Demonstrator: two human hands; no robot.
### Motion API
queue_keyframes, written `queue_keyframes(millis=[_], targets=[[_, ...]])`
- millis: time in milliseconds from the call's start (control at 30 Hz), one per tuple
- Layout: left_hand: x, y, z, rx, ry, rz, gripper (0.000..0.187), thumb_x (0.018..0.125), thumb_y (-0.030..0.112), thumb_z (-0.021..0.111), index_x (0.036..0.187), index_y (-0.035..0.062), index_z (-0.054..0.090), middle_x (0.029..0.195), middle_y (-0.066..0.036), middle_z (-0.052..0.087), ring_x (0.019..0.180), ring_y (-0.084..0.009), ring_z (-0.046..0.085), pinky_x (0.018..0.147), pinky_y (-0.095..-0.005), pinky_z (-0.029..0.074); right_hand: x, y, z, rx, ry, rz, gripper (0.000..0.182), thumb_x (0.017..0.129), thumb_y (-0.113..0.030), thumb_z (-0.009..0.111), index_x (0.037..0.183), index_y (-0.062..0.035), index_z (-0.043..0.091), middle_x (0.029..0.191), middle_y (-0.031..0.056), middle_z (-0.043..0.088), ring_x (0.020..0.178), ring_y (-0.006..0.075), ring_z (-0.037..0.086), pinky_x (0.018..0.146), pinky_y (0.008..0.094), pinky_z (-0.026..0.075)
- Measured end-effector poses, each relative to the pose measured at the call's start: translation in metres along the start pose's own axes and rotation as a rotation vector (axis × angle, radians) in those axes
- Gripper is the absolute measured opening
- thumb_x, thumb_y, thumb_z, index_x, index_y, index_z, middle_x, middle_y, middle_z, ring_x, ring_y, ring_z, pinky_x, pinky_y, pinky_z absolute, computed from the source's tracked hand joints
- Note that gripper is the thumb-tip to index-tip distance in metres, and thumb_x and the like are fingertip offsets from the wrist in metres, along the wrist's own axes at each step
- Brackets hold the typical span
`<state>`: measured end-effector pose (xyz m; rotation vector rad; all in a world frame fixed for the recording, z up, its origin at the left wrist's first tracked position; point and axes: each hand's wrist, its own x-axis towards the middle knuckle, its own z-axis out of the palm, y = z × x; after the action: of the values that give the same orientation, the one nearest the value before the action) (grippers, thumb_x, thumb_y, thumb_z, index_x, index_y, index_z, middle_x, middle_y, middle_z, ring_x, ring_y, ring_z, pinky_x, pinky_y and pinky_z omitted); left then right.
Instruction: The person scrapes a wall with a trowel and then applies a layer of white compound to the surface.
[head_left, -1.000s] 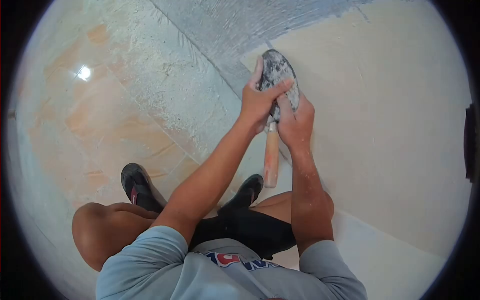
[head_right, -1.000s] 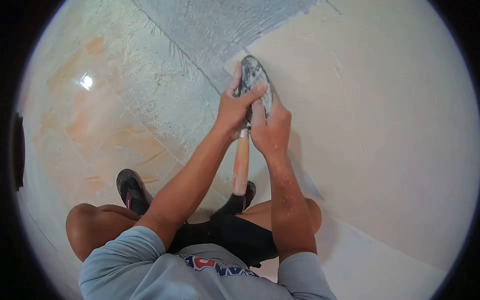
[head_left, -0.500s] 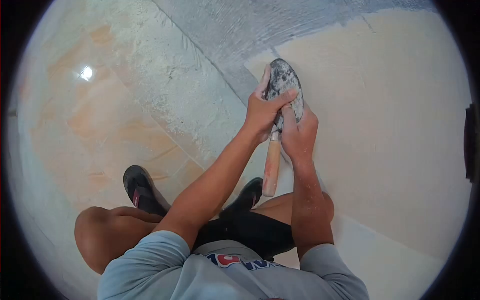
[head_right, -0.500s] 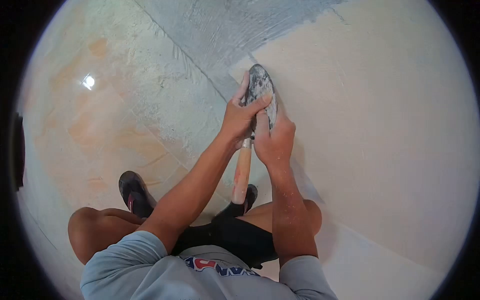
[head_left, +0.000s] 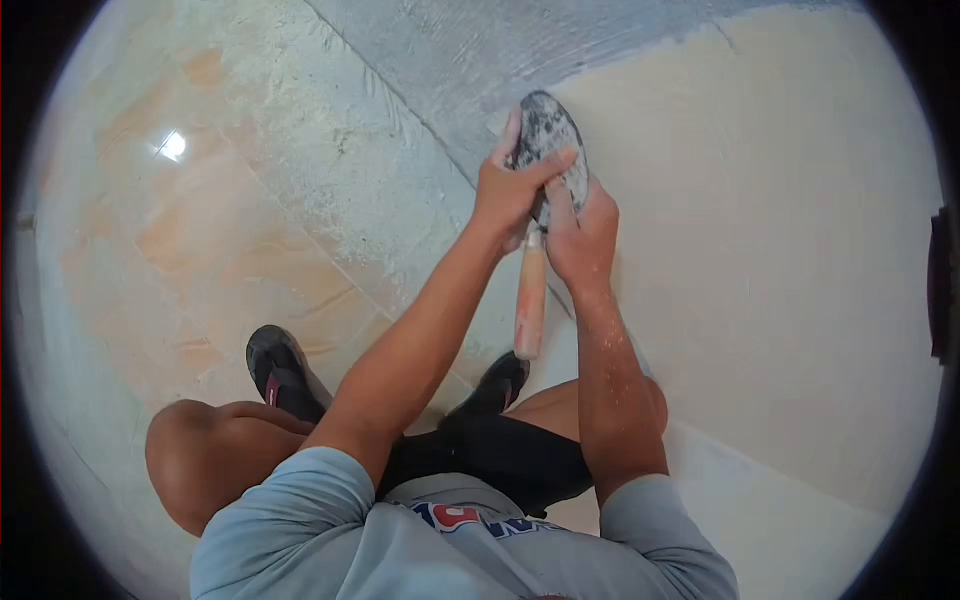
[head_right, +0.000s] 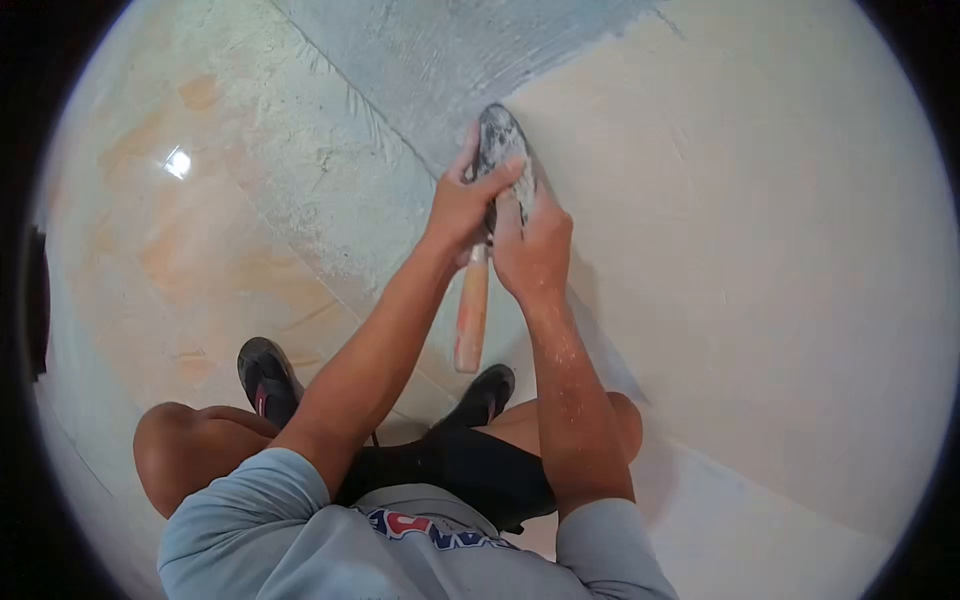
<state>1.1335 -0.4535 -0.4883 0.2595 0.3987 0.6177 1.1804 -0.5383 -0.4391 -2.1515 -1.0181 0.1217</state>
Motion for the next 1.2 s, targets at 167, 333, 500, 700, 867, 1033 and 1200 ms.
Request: queue_keyframes(millis=[167,333,500,700,867,1033,1200], targets=[[-0.003,-0.013,0.000,-0.044,-0.005,0.003,0.100,0.086,-0.002,0.081,0.164,0.0051,0.019,0.123,-0.014,0.068,0.095,-0.0171,0.067,0.084,-0.0322,0.058,-0.002,-0.011,-0.007,0.084,-0.013,0.048,0.026,0.096,-0.017,0.063,0.102,0.0078,0.067,0.085,0.0190,0.072,0.080,0.0215,0.068,0.075,0.0373,0.052],[-0.001,-0.011,-0.005,0.007,-0.001,0.005,0.099,0.086,0.001,0.081,0.164,0.0026,0.020,0.123,-0.013,0.067,0.096,-0.0174,0.067,0.084,-0.0317,0.057,-0.003,-0.006,-0.005,-0.029,-0.074,0.049,0.038,0.096,-0.018,0.056,0.128,0.0019,0.063,0.107,0.0289,0.071,0.101,0.0454,0.070,0.087,0.0446,0.054],[-0.003,-0.012,-0.002,-0.067,0.004,-0.020,0.100,0.086,0.002,0.082,0.164,0.0039,0.020,0.124,-0.012,0.067,0.098,-0.0172,0.066,0.085,-0.0307,0.056,0.001,0.000,-0.004,-0.004,-0.068,0.073,0.031,0.095,-0.017,0.059,0.115,0.0055,0.065,0.095,0.0245,0.071,0.089,0.0335,0.069,0.081,0.0415,0.053],[-0.002,-0.015,-0.003,-0.055,-0.010,0.013,0.101,0.085,0.002,0.083,0.164,0.0023,0.020,0.127,-0.013,0.065,0.100,-0.0170,0.065,0.087,-0.0308,0.056,-0.005,-0.008,-0.007,0.075,0.004,0.052,0.025,0.095,-0.016,0.062,0.102,0.0069,0.067,0.083,0.0188,0.071,0.075,0.0213,0.066,0.073,0.0380,0.052],[0.005,-0.006,-0.007,-0.063,-0.006,-0.017,0.104,0.084,0.001,0.083,0.164,0.0025,0.017,0.128,-0.015,0.065,0.099,-0.0183,0.067,0.087,-0.0319,0.057,0.003,0.001,-0.001,0.002,-0.060,0.086,0.026,0.095,-0.017,0.062,0.104,0.0063,0.068,0.086,0.0176,0.072,0.079,0.0206,0.067,0.077,0.0361,0.052],[0.000,-0.014,-0.002,-0.053,0.021,0.025,0.100,0.085,0.001,0.083,0.163,0.0013,0.020,0.123,-0.015,0.067,0.097,-0.0188,0.068,0.084,-0.0313,0.057,0.005,-0.012,-0.003,0.047,-0.031,0.076,0.025,0.095,-0.016,0.062,0.104,0.0065,0.068,0.085,0.0156,0.072,0.079,0.0186,0.066,0.076,0.0353,0.052],[0.000,-0.005,0.000,-0.016,0.015,0.021,0.102,0.084,0.001,0.084,0.163,0.0014,0.020,0.124,-0.015,0.068,0.099,-0.0180,0.067,0.084,-0.0320,0.057,0.003,-0.004,-0.002,0.019,-0.063,0.074,0.033,0.094,-0.016,0.057,0.118,0.0046,0.066,0.094,0.0269,0.071,0.090,0.0394,0.073,0.080,0.0414,0.054]])
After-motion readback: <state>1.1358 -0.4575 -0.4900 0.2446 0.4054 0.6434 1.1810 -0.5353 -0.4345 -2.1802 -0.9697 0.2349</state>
